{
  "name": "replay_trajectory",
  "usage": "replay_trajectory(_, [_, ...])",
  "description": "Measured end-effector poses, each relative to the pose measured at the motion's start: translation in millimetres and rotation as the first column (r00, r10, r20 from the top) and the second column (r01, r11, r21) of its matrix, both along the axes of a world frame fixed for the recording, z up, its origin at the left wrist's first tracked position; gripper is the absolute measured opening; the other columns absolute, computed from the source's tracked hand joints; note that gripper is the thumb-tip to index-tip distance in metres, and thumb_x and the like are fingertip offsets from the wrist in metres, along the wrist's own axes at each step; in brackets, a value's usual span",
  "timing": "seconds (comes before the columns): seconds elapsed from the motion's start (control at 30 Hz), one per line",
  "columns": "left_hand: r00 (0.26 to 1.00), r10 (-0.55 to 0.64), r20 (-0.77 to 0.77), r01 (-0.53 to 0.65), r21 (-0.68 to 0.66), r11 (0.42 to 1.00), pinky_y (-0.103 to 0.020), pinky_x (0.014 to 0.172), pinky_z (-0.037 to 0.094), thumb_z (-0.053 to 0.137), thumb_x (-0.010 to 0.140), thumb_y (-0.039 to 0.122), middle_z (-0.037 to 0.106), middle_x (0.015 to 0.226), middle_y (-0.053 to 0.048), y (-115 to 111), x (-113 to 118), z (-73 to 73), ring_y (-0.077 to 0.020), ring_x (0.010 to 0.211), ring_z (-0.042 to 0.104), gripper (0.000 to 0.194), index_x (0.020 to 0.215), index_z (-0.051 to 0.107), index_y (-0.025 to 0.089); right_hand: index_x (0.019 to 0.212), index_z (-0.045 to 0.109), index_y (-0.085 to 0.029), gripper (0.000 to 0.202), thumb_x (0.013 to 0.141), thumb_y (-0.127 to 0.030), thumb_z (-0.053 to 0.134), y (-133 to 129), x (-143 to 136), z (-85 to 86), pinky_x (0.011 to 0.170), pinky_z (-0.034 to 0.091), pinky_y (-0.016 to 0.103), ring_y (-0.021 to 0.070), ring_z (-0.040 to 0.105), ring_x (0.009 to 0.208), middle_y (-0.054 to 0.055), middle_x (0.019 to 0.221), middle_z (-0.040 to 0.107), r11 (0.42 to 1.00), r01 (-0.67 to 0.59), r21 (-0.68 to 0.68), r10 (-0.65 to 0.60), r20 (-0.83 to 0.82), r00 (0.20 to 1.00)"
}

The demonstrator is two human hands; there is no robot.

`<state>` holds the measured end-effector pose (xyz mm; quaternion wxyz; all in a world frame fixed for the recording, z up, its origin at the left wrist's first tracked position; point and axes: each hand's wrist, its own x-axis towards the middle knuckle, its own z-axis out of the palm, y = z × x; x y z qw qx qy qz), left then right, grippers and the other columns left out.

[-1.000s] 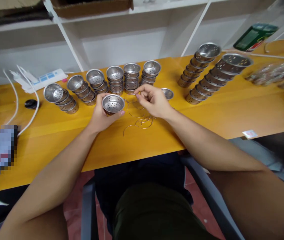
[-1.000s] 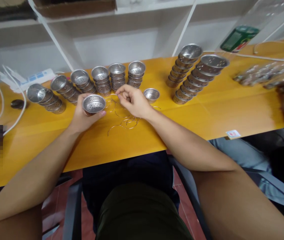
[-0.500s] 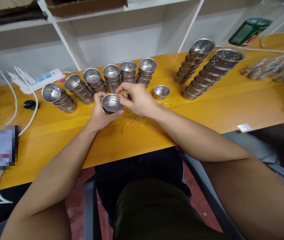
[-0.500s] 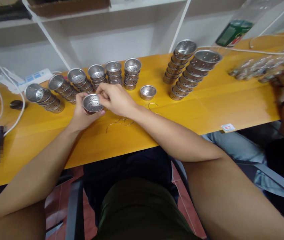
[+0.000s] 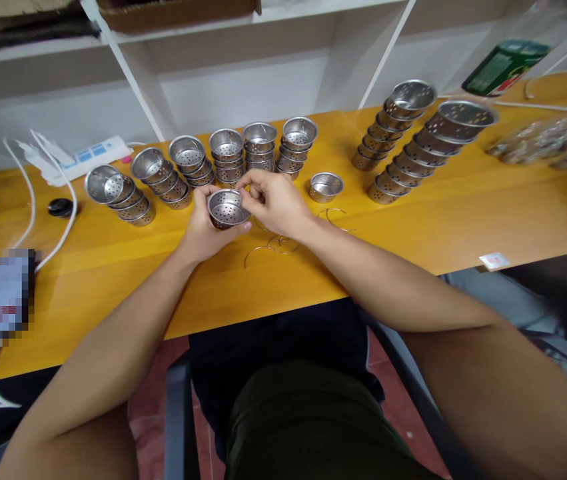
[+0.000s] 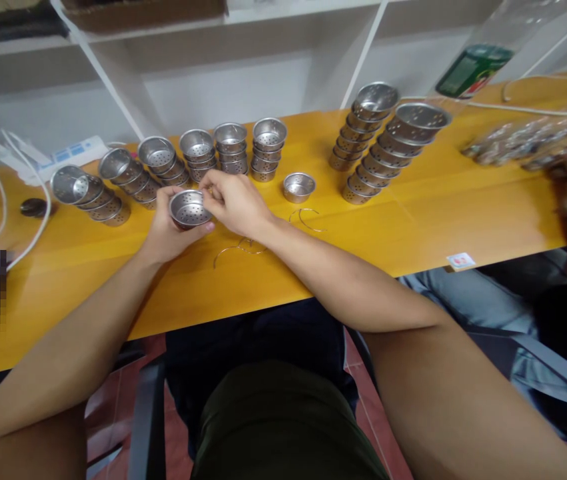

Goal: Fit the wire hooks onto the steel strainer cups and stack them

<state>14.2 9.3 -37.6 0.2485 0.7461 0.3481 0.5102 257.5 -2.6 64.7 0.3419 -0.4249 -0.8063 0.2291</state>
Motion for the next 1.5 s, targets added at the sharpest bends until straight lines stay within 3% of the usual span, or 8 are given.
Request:
replay_trajectory(0.33, [0.997,0.074,0.002,-0.073,-0.029,0.997,-0.047,0.106,0.071,0.117,0.07,0.098,0.063,0.134,-0.004,-3,4,4.6,-0.0291,0.121,0.078,0.117,0.144,0.053,0.034,0.147,0.082,-0.02,0.032,0.118,-0.019,0.067,-7,-6,1.5,0.086,0.049,0.037,0.0235,0.06,0.082,-0.002,0.083,0.064,0.999,0.035,-0.035,-0.034,0.026,0.999])
replay_trajectory(0.57, [0.998,0.069,-0.002,-0.069,0.015,0.998,-0.043,0.098,0.069,0.113,0.077,0.099,0.066,0.127,-0.003,-6,2,8.8,-0.0255,0.111,0.075,0.108,0.141,0.058,0.032,0.116,0.078,-0.023,0.013,0.11,-0.016,0.068,0,-13,-8.4,0.075,0.045,0.032,0.0199,0.053,0.074,-0.004,0.078,0.055,0.992,-0.074,-0.098,0.055,-0.183,0.982])
replay_trajectory(0.83, [0.994,0.069,0.081,-0.065,-0.044,0.997,-0.036,0.087,0.066,0.119,0.072,0.093,0.069,0.118,0.0,-7,4,7.9,-0.0208,0.101,0.076,0.105,0.134,0.062,0.03,0.113,0.079,-0.02,0.013,0.107,-0.019,0.067,12,-15,-26.5,0.071,0.041,0.03,0.0167,0.048,0.071,-0.004,0.077,0.057,0.975,-0.197,-0.099,0.144,-0.393,0.908])
replay_trajectory(0.9, [0.99,0.065,0.123,-0.054,-0.088,0.995,-0.033,0.084,0.064,0.121,0.07,0.091,0.07,0.115,0.001,-6,4,10.0,-0.0187,0.097,0.074,0.105,0.132,0.062,0.03,0.113,0.08,-0.019,0.011,0.112,-0.024,0.071,20,-6,-29.8,0.07,0.044,0.028,0.0153,0.052,0.073,-0.003,0.081,0.063,0.935,-0.351,-0.056,0.289,-0.455,0.842])
replay_trajectory(1.0, [0.987,0.039,0.156,-0.014,-0.16,0.987,-0.03,0.081,0.061,0.12,0.069,0.091,0.071,0.111,0.002,-6,4,13.5,-0.017,0.093,0.072,0.105,0.13,0.061,0.029,0.117,0.08,-0.018,0.026,0.116,-0.043,0.089,30,12,-28.7,0.071,0.049,0.026,0.0135,0.059,0.076,-0.001,0.089,0.073,0.792,-0.61,-0.028,0.522,-0.487,0.7])
replay_trajectory(1.1, [0.989,-0.015,0.147,0.039,-0.165,0.986,-0.03,0.08,0.061,0.12,0.068,0.093,0.072,0.113,0.001,-8,5,14.1,-0.0181,0.095,0.074,0.107,0.131,0.061,0.03,0.116,0.079,-0.019,0.048,0.108,-0.056,0.108,33,24,-25.1,0.07,0.051,0.025,0.0123,0.062,0.076,-0.001,0.092,0.077,0.705,-0.708,-0.047,0.592,-0.511,0.623])
replay_trajectory(1.3, [0.995,-0.05,0.089,0.06,-0.119,0.991,-0.034,0.085,0.064,0.119,0.075,0.089,0.07,0.121,0.0,-6,5,3.5,-0.0209,0.1,0.078,0.109,0.144,0.057,0.033,0.109,0.077,-0.021,0.064,0.099,-0.073,0.113,34,19,-30.5,0.072,0.054,0.027,0.0139,0.062,0.078,-0.003,0.086,0.07,0.76,-0.648,-0.053,0.522,-0.544,0.657])
replay_trajectory(1.5, [0.999,-0.025,0.039,0.027,-0.057,0.998,-0.035,0.089,0.064,0.117,0.082,0.086,0.067,0.125,-0.001,-2,0,-4.5,-0.0211,0.103,0.077,0.104,0.147,0.055,0.033,0.106,0.077,-0.021,0.063,0.101,-0.073,0.112,31,17,-30.4,0.072,0.052,0.029,0.014,0.059,0.076,-0.003,0.084,0.069,0.792,-0.608,-0.045,0.509,-0.501,0.7])
